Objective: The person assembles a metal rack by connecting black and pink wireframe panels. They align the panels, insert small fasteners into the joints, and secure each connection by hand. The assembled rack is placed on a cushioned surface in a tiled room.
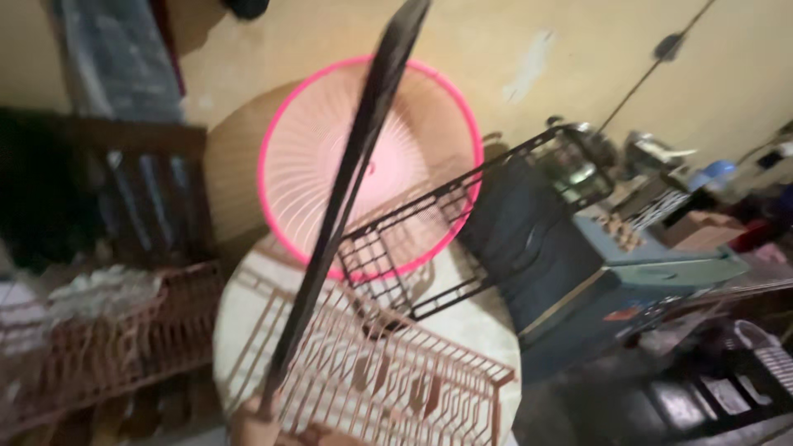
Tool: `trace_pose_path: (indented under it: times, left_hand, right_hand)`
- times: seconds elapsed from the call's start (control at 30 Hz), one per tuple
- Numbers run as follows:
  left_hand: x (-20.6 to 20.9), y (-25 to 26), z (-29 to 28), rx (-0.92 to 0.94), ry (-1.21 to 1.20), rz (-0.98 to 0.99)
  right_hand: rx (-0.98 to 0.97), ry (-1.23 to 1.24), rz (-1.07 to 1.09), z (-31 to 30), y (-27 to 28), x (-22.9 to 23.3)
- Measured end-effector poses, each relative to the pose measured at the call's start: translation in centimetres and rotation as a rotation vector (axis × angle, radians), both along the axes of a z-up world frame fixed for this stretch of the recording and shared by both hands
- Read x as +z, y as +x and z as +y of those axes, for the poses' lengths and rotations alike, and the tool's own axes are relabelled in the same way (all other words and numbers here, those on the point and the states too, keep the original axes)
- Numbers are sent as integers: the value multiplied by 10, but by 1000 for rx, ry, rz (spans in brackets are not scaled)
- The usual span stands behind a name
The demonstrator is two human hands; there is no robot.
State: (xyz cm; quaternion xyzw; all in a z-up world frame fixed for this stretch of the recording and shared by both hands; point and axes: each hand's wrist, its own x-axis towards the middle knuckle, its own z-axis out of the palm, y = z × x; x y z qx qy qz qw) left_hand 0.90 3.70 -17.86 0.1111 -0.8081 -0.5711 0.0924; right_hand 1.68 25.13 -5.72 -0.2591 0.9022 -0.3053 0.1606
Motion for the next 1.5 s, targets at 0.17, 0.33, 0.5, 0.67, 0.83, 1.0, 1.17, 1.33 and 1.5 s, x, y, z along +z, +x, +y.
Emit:
trace_pose_path:
  times: [0.17,0.33,0.5,0.67,0.83,1.0,1.17,1.33,1.5]
  left_hand:
    - [24,-76,36,-29,-30,47]
    - [59,-123,71,-34,-78,10]
    - [35,-95,30,-25,-168,107]
    - [-39,29,-18,6,-181,143]
    - [3,36,-18,10,144,-67]
    - [36,52,-35,-187,206,-62]
    - [44,53,-65,-482,133,-213]
    - [47,15,-88,-705,-53,16]
    - [64,-64,-75,-510,-75,-168]
  right_hand:
    - [-157,103,158,65,-93,47]
    - [-277,181,243,118,-142,93]
    - [-341,247,386,86,-145,47]
    - [-357,317,545,64,-131,-22]
    - [-376,319,561,60,-162,-12]
    - [-329,269,330,41,-184,-16]
    - [-358,394,293,32,-194,-38]
    - [-297,309,274,33,-200,-43]
    - [-289,300,211,27,-198,-34]
